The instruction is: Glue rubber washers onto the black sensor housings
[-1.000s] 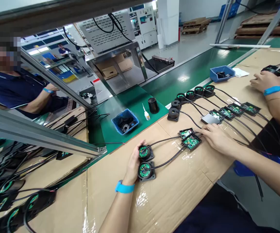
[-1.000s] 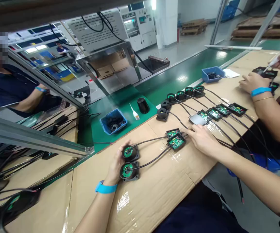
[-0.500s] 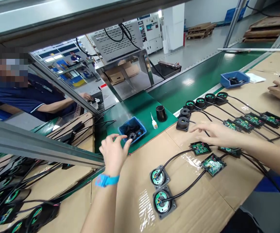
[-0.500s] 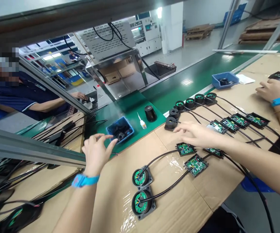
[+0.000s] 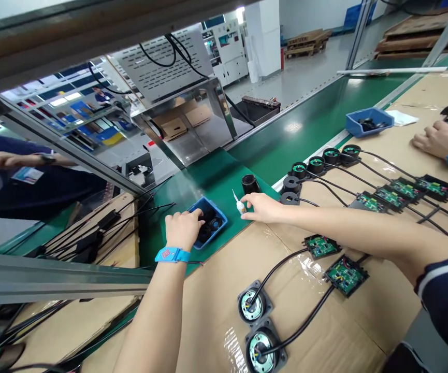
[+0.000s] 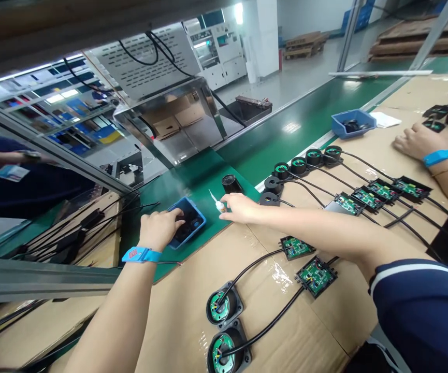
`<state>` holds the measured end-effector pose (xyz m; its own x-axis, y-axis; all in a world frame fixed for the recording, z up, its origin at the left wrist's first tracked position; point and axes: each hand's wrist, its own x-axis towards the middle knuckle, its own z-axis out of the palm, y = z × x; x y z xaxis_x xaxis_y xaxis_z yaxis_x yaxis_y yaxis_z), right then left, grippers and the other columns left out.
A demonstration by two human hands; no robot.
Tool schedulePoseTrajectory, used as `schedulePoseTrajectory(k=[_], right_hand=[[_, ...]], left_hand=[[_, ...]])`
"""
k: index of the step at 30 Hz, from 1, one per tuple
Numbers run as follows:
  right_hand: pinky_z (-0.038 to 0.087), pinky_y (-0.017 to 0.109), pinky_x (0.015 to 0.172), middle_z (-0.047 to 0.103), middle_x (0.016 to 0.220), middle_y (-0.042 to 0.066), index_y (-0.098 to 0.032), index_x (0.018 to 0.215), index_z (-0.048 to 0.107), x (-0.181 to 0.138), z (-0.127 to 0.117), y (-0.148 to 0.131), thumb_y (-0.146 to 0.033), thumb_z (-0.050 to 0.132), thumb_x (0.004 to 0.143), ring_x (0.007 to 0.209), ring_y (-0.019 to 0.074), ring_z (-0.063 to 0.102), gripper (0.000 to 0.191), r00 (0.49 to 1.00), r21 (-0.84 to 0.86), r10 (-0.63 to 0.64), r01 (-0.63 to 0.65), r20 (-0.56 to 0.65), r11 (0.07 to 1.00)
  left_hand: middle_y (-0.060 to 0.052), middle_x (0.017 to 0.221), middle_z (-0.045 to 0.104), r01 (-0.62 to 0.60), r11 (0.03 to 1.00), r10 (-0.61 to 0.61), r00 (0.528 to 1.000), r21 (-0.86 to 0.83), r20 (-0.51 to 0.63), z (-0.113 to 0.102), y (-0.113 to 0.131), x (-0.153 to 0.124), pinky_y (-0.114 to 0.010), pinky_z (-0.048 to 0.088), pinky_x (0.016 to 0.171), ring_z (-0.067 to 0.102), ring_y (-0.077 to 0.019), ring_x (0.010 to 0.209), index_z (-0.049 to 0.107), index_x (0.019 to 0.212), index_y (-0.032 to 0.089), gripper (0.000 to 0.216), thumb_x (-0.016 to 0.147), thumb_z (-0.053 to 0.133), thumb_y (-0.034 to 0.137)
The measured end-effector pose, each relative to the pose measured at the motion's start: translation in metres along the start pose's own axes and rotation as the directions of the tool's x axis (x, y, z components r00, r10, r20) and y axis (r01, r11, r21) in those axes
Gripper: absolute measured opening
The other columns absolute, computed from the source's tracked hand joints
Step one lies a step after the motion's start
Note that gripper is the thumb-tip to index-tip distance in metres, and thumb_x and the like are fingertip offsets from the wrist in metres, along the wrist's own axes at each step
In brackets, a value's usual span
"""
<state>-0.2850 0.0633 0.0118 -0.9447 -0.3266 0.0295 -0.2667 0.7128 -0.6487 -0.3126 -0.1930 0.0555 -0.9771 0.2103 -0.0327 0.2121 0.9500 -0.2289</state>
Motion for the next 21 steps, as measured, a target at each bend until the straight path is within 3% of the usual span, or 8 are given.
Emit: schedulePoseTrajectory(k=[4,6,8,11,14,18,21], right_hand=[[0.059,0.046,0.095,0.064,0.130,0.010,-0.017,0.130,0.061,0.015,0.015,0.003,-0.039,0.065,0.100,0.112,0.0237,0.066,0.037,0.999,-0.004,0.048,-0.048,0.020,0.999],[0.059,0.045,0.094,0.064,0.129,0.010,-0.017,0.129,0.062,0.018,0.018,0.002,-0.039,0.064,0.100,0.111,0.0234,0.066,0.036,0.998,0.012,0.054,-0.054,0.024,0.998],[0.059,0.044,0.093,0.064,0.129,0.009,-0.017,0.129,0.062,0.017,0.018,-0.002,-0.040,0.064,0.101,0.109,0.0228,0.067,0.036,0.999,0.039,0.044,-0.044,0.017,0.998],[0.058,0.042,0.092,0.068,0.117,0.008,-0.015,0.114,0.066,-0.001,0.010,-0.014,-0.037,0.068,0.098,0.104,0.0216,0.067,0.028,1.000,0.101,0.003,-0.001,-0.020,0.995],[0.054,0.038,0.087,0.070,0.096,0.006,-0.016,0.093,0.063,-0.039,-0.003,-0.027,-0.035,0.071,0.093,0.091,0.0204,0.067,0.021,0.998,0.206,-0.044,0.054,-0.051,0.977],[0.053,0.034,0.082,0.069,0.095,0.004,-0.020,0.099,0.058,-0.102,-0.014,-0.038,-0.049,0.063,0.096,0.089,0.0197,0.067,0.030,0.995,0.359,-0.076,0.094,-0.063,0.928],[0.053,0.034,0.086,0.068,0.100,0.004,-0.021,0.103,0.058,-0.144,-0.016,-0.043,-0.054,0.066,0.095,0.094,0.0198,0.067,0.034,0.995,0.547,-0.057,0.092,-0.080,0.832]], left_hand=[[-0.012,0.106,0.068,0.013,1.000,-0.012,0.993,0.011,-0.114,-0.024,-0.002,-0.021,-0.051,0.046,0.093,0.061,-0.0324,0.108,0.065,0.123,0.020,0.034,0.099,0.054,0.043],[-0.015,0.100,0.067,0.013,1.000,-0.012,0.985,0.001,-0.172,-0.032,-0.003,-0.054,-0.048,0.042,0.086,0.059,-0.0374,0.105,0.065,0.125,0.023,0.038,0.100,0.047,0.045],[-0.013,0.094,0.066,-0.012,1.000,0.010,0.984,-0.015,-0.180,-0.030,0.000,-0.098,-0.044,0.038,0.078,0.058,-0.0356,0.095,0.067,0.121,0.026,0.036,0.100,0.046,0.047],[-0.009,0.083,0.065,-0.059,0.996,0.050,0.991,-0.066,-0.123,-0.004,0.016,-0.170,-0.039,0.034,0.069,0.057,-0.0307,0.083,0.073,0.103,0.030,0.023,0.095,0.054,0.039],[-0.006,0.080,0.068,-0.069,0.985,0.058,0.996,-0.158,-0.074,0.032,0.033,-0.220,-0.038,0.033,0.067,0.059,-0.0271,0.078,0.073,0.098,0.030,0.016,0.091,0.058,0.029],[-0.006,0.089,0.072,-0.049,0.951,0.028,0.997,-0.305,-0.071,0.062,0.040,-0.255,-0.038,0.039,0.073,0.063,-0.0271,0.085,0.069,0.114,0.028,0.025,0.093,0.055,0.025],[-0.006,0.095,0.074,-0.072,0.903,0.040,0.996,-0.423,-0.085,0.069,0.038,-0.276,-0.039,0.042,0.075,0.064,-0.0271,0.088,0.068,0.110,0.026,0.019,0.094,0.059,0.030]])
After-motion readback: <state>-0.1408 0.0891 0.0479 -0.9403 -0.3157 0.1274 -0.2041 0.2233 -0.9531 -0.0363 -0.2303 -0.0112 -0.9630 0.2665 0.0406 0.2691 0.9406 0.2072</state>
